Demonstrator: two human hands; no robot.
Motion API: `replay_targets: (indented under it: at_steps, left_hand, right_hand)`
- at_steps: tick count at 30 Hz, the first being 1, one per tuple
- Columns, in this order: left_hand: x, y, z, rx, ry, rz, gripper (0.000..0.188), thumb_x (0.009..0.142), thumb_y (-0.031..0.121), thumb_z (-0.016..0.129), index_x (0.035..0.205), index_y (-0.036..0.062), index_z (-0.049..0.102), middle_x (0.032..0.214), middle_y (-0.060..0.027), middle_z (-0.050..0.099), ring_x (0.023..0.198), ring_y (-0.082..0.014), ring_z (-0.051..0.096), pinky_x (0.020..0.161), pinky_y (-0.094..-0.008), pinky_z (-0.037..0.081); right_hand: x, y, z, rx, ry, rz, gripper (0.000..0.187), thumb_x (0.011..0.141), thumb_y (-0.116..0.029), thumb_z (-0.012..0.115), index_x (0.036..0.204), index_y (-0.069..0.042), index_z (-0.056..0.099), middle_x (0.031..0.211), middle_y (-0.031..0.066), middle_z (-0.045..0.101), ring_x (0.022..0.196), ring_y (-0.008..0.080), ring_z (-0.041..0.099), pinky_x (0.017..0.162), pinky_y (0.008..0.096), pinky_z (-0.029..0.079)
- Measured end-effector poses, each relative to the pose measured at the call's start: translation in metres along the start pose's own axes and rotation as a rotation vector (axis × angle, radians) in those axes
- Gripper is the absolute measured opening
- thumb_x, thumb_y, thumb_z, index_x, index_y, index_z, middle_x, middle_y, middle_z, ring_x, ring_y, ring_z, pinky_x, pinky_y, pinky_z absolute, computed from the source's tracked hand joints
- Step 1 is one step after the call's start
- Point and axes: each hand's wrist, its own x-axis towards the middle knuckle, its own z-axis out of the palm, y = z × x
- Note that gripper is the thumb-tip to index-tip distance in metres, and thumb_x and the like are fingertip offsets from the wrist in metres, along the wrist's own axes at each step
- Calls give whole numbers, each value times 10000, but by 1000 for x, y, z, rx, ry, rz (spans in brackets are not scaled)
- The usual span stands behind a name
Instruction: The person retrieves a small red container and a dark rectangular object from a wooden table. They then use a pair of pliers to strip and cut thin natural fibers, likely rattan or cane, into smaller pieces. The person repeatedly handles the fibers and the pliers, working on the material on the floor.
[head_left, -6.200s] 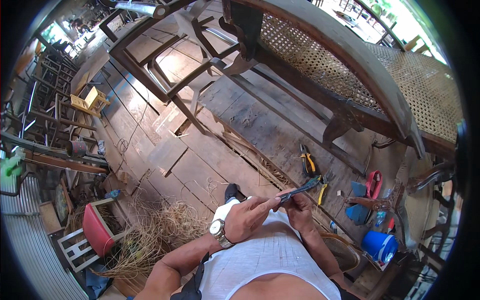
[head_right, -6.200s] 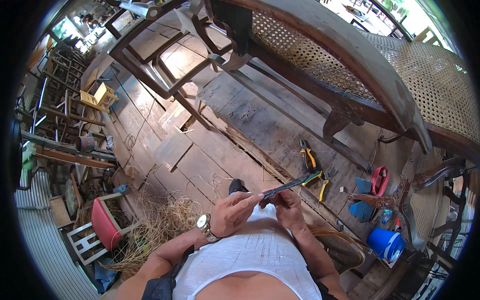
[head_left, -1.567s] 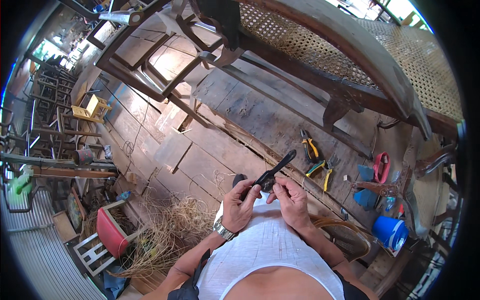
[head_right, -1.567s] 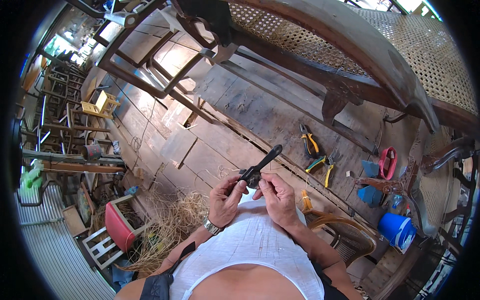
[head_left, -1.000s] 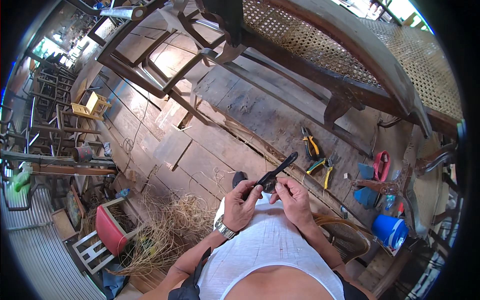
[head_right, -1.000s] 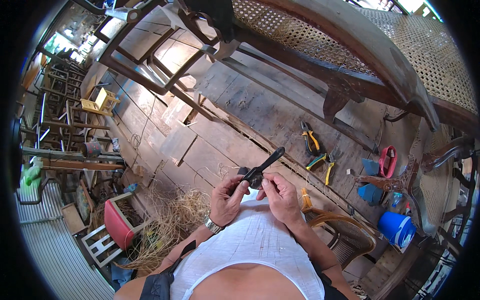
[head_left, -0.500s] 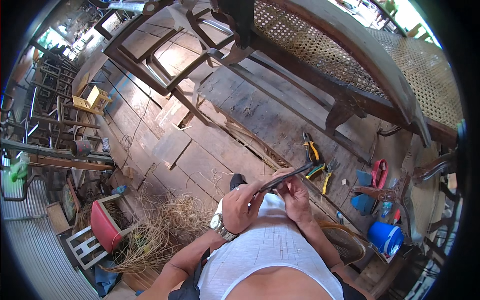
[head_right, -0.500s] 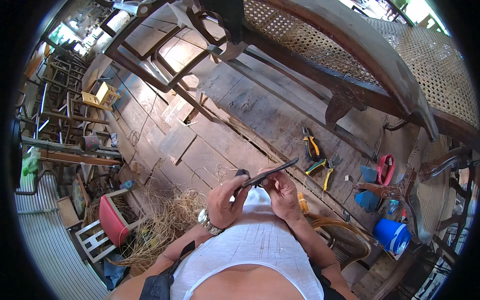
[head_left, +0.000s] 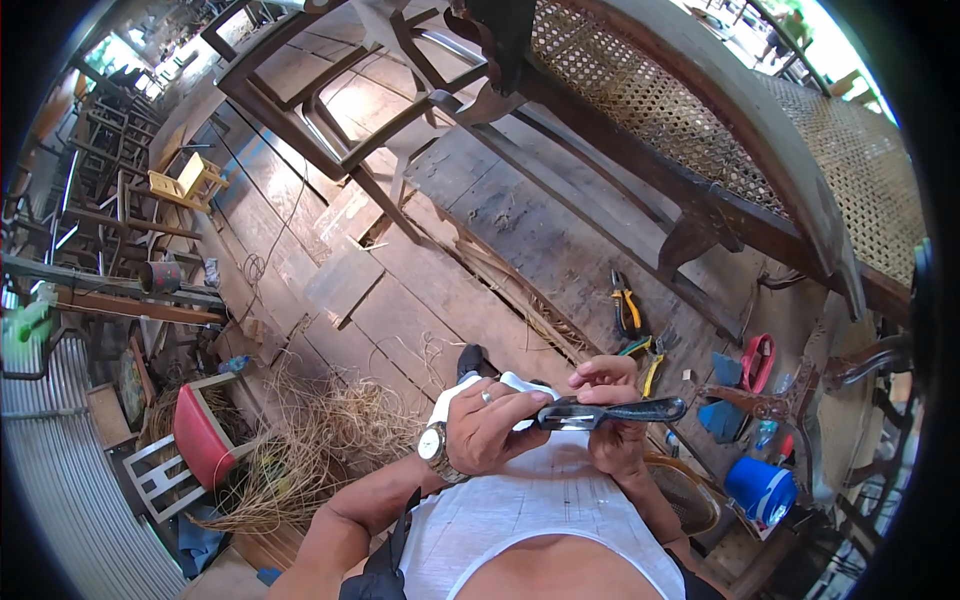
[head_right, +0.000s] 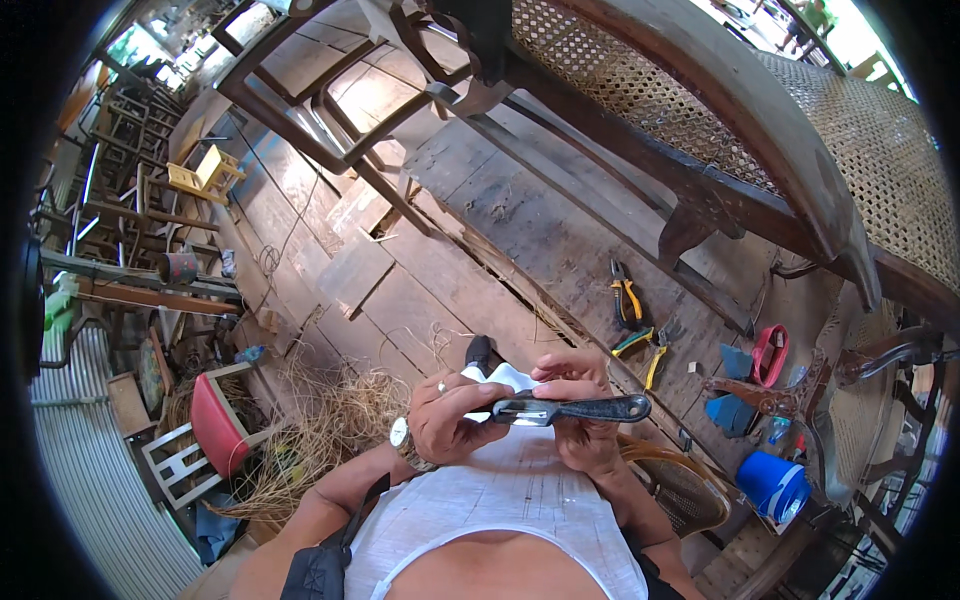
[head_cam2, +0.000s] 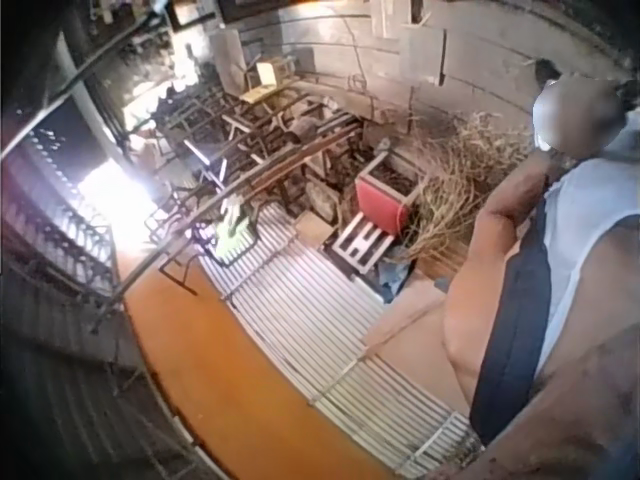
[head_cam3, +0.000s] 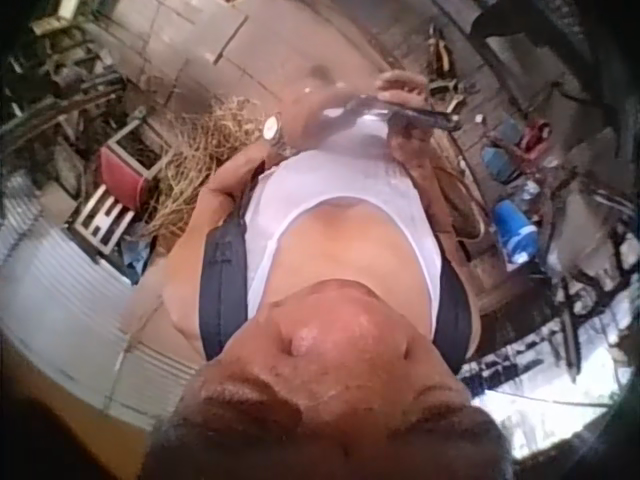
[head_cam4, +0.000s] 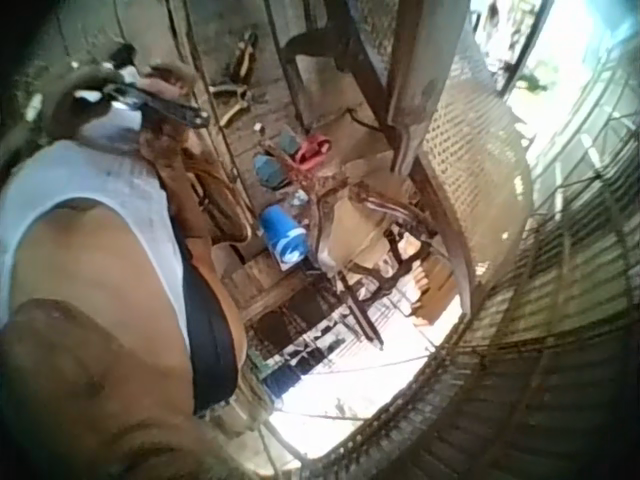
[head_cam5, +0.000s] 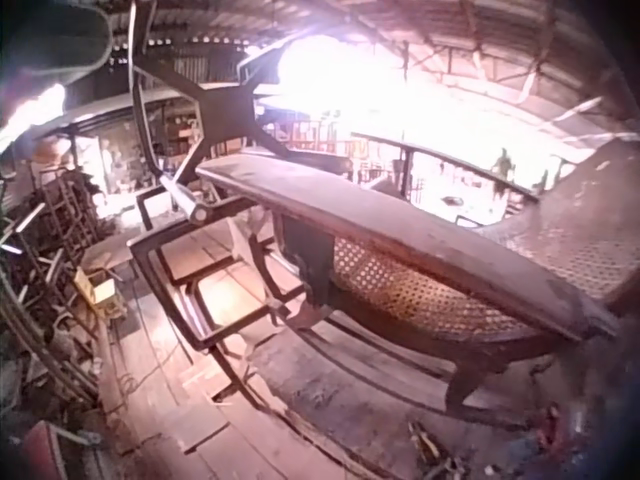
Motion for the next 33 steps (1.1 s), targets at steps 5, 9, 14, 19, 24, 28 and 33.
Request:
replay_targets:
  at_steps: [5, 9, 14, 19, 24, 28, 33]
  left_hand:
    - [7, -4, 4, 12, -2, 46, 416, 703, 114, 820, 1060, 17, 630, 852, -57, 695, 619, -176, 603, 540, -296, 464]
    - [9, -9, 9, 52, 4, 143, 399, 701, 79, 805, 1072, 81, 658, 915, -58, 690, 622, -161, 590, 528, -289, 452]
    - [14, -9, 8, 67, -67, 127, 435, 699, 38, 761, 1118, 121, 680, 918, -49, 664, 651, -165, 595, 548, -289, 457]
    - [21, -8, 11, 89, -70, 48, 481, 696, 26, 765, 1158, 117, 668, 896, -45, 667, 609, -175, 586, 509, -300, 437]
    - [24, -4, 15, 154, -152, -166, 575, 734, 30, 714, 1286, 121, 583, 815, -50, 629, 586, -213, 591, 507, -330, 457]
    - [34, 4, 3, 182, -420, -249, 656, 791, 116, 669, 1407, 179, 451, 720, -53, 534, 590, -239, 579, 540, -364, 462]
    - [35, 3, 0, 202, -465, -225, 651, 795, 125, 665, 1405, 190, 447, 744, -62, 555, 592, -249, 595, 511, -373, 460]
  right_hand:
    - [1, 1, -3, -14, 12, 25, 126, 962, -182, 587, 1041, -85, 578, 1121, 133, 537, 930, 184, 582, 831, 310, 475]
    - [3, 2, -6, -38, 20, 59, 128, 951, -158, 605, 1039, -69, 576, 1080, 129, 555, 909, 175, 589, 812, 301, 490]
    - [-1, 10, -9, 80, 26, 104, 176, 921, -24, 611, 1095, -40, 591, 1102, 142, 571, 979, 186, 597, 849, 285, 490]
    - [-3, 17, -6, 252, 79, 212, 184, 944, 2, 568, 1126, -25, 569, 1089, 107, 585, 996, 152, 580, 880, 276, 472]
    - [-18, 32, -10, 351, 119, 397, 224, 953, 63, 502, 1153, -20, 563, 1105, 57, 593, 1031, 125, 565, 918, 276, 447]
    - [-21, 40, -6, 387, 169, 451, 166, 957, -27, 547, 1121, -42, 564, 1058, 28, 560, 982, 98, 533, 852, 241, 423]
    - [-20, 48, -11, 500, 85, 423, 215, 955, 33, 531, 1155, -34, 571, 1105, 32, 595, 1027, 108, 560, 916, 276, 446]
